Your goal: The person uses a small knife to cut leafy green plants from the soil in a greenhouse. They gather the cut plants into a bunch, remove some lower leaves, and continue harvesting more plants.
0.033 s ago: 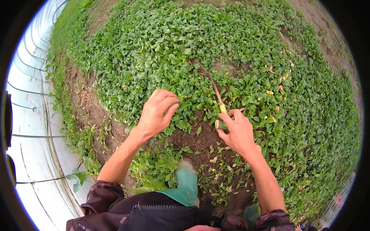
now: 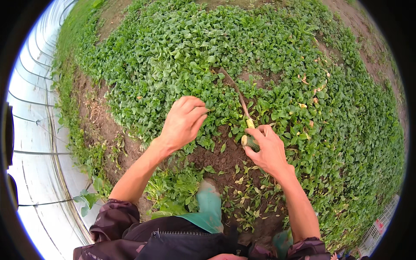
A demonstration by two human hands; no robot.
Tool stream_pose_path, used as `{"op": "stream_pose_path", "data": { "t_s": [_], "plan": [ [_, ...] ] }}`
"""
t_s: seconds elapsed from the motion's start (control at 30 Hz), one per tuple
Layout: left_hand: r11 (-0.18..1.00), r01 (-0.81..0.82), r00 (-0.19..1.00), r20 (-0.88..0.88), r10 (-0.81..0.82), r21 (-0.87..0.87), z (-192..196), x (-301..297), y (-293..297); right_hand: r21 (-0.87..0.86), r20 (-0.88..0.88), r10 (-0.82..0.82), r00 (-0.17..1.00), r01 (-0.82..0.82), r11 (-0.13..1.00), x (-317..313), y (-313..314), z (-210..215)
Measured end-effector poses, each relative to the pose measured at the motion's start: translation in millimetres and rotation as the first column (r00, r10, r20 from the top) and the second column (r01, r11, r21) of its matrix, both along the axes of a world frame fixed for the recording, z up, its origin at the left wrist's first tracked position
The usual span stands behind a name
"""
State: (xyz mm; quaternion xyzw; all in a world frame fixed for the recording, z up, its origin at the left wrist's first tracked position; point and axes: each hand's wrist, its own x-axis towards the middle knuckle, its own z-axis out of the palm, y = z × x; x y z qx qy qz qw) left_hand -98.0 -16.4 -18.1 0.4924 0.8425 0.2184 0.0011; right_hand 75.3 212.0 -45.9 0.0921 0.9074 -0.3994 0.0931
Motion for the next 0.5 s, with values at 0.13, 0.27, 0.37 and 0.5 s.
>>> {"op": "stream_pose_path", "data": {
  "t_s": [0.13,0.27,0.37,0.5],
  "plan": [
    [0.967,0.062,0.983,-0.153,-0.102,-0.246,-41,-33,18,-0.636,0.155,-0.357,0.921,0.369,0.677,-3,9,1],
    [0.941,-0.033,0.988,-0.154,-0.021,-0.337,-58,-54,6,-0.762,0.477,-0.441,0.760,0.608,0.222,-7,16,14],
    [0.957,-0.045,0.993,-0.121,0.011,-0.288,-63,-60,-4,-0.679,0.455,-0.499,0.738,0.650,0.342,-2,31,23],
    [0.971,-0.058,0.997,-0.068,0.044,-0.230,-65,-63,-8,-0.528,0.299,-0.444,0.845,0.534,0.660,9,46,72]
  ]
}}
